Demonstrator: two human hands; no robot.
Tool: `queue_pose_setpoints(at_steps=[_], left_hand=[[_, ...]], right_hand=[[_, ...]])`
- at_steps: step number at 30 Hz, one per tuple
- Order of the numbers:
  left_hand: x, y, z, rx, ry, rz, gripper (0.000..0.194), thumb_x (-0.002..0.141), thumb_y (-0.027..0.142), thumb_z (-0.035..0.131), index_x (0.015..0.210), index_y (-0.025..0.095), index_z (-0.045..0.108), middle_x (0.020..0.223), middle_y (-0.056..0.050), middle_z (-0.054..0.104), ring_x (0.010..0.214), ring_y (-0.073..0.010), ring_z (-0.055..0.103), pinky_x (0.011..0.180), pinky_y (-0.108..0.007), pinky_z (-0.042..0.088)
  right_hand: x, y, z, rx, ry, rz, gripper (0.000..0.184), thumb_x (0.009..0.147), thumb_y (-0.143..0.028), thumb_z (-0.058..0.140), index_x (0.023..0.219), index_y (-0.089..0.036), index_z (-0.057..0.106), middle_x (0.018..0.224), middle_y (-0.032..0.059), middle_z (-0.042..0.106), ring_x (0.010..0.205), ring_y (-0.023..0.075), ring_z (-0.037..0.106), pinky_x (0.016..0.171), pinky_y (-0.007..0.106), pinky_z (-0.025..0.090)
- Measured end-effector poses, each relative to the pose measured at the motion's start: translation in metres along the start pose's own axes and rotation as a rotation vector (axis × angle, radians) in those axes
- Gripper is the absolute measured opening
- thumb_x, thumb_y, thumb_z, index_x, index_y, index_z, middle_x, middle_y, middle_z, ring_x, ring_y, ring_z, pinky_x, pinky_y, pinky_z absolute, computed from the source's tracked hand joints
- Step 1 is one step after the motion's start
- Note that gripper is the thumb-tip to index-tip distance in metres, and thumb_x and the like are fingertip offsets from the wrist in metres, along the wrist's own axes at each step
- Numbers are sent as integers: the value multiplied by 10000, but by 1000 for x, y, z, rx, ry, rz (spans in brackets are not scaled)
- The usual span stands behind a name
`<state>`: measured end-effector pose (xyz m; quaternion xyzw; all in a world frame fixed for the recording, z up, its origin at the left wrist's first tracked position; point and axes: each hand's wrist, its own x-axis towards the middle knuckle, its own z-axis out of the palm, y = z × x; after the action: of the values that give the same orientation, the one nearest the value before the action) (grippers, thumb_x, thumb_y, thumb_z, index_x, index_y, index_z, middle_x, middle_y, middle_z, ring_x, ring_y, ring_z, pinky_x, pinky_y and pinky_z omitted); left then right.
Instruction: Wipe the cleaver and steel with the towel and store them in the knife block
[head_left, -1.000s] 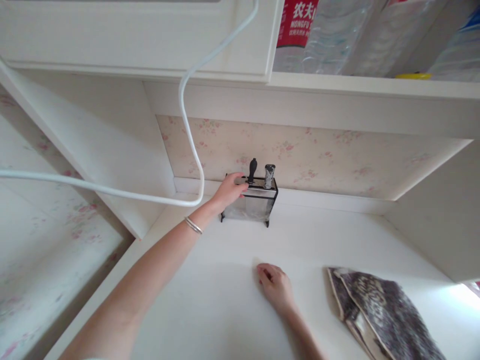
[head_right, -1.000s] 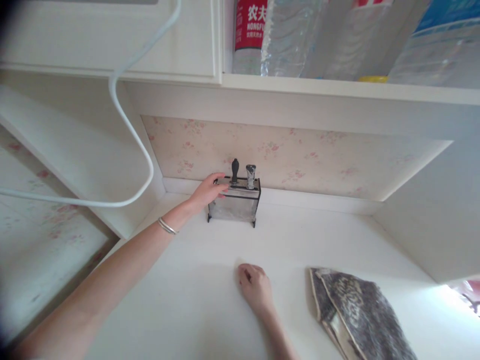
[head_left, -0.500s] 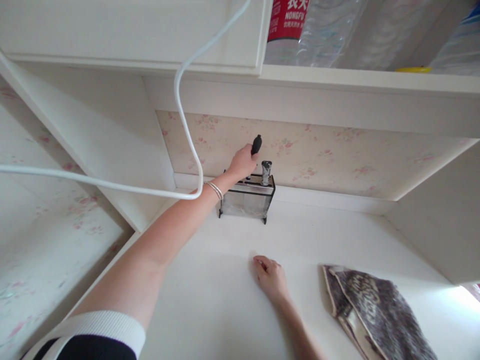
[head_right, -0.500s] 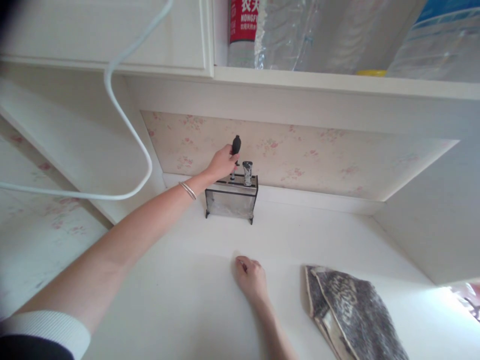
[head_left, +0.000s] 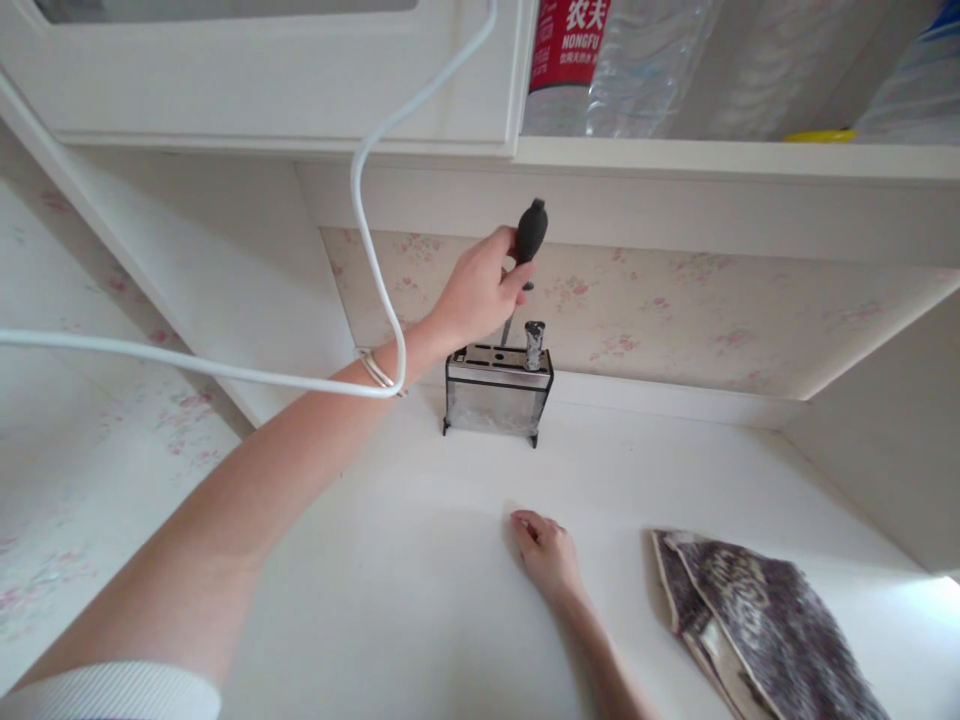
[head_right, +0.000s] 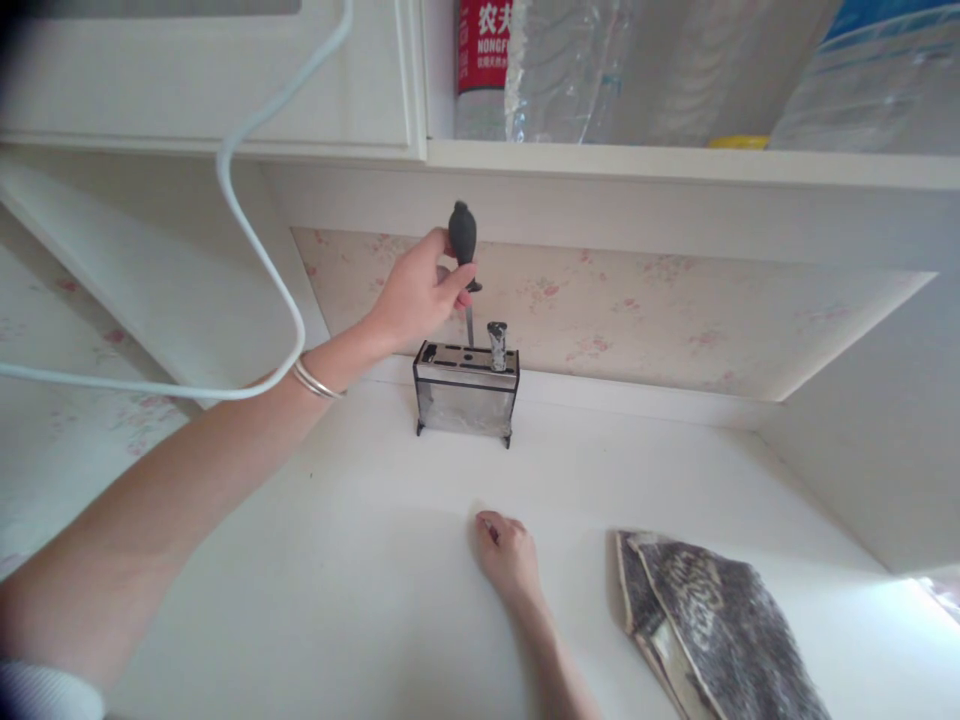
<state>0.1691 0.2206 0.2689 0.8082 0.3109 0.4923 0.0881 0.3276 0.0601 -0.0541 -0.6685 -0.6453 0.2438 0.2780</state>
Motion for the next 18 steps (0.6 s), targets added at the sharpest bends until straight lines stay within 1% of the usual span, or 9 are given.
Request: queue_pose_setpoints(at_steps=[3, 5, 6, 8, 10, 13, 15, 18], left_hand=[[-48, 1, -7, 105, -29, 119, 174, 906, 223, 529, 1065, 153, 524, 981, -75, 637, 860, -174, 667, 797, -325, 528], [-86, -3, -12, 190, -59, 248, 162, 886, 169, 528, 1047, 176, 545, 1046, -85, 642, 989, -188, 633, 850, -321, 518], [-107, -6, -15, 236, -91, 297, 206, 883, 130, 504, 1078, 186, 542, 1097, -92, 637, 1039, -187, 616, 858, -308, 518], [-148, -13, -22, 326, -160, 367, 300, 874, 88, 474, 1145, 205, 528, 1158, -106, 624, 1058, -179, 611, 855, -290, 526], [-190, -19, -29, 375, -149, 356, 334, 874, 79, 464, 1172, 215, 527, 1186, -122, 618, 1078, -185, 607, 883, -302, 525], [-249, -23, -40, 356, -80, 272, 339, 884, 82, 449, 1174, 225, 551, 1161, -126, 641, 1083, -188, 613, 866, -287, 537], [-284, -23, -46, 360, -82, 229, 319, 885, 94, 468, 1159, 219, 572, 1131, -125, 658, 1064, -187, 626, 858, -270, 542], [-335, -24, -53, 371, -151, 145, 295, 886, 98, 489, 1141, 209, 589, 1112, -117, 670, 1042, -183, 639, 870, -262, 542]], right_hand=[[-1, 2, 1, 9, 3, -6, 382, 894, -419, 405, 989, -229, 723, 784, 54, 696, 759, 205, 632, 704, 293, 443], [-2, 3, 1, 12, 1, -17, 383, 894, -421, 404, 990, -230, 722, 806, 57, 701, 771, 206, 636, 715, 298, 449], [-3, 3, 1, 10, -2, -26, 385, 895, -424, 403, 988, -230, 722, 814, 59, 703, 778, 208, 636, 720, 300, 451], [-4, 3, 1, 4, -4, -46, 392, 898, -431, 398, 981, -228, 723, 831, 63, 706, 805, 215, 636, 732, 305, 455], [-6, 3, 2, -4, -3, -68, 397, 900, -435, 394, 969, -225, 724, 847, 68, 708, 840, 222, 633, 754, 310, 455], [-7, 2, 3, -3, 3, -75, 381, 892, -434, 409, 944, -227, 725, 870, 68, 710, 868, 226, 627, 788, 320, 446], [-7, 2, 4, 50, -25, -26, 370, 882, -453, 427, 941, -232, 718, 808, 53, 700, 808, 219, 627, 755, 320, 445], [-2, 0, 4, 277, -128, 110, 381, 854, -497, 463, 955, -211, 694, 659, 20, 649, 656, 193, 598, 648, 302, 439]])
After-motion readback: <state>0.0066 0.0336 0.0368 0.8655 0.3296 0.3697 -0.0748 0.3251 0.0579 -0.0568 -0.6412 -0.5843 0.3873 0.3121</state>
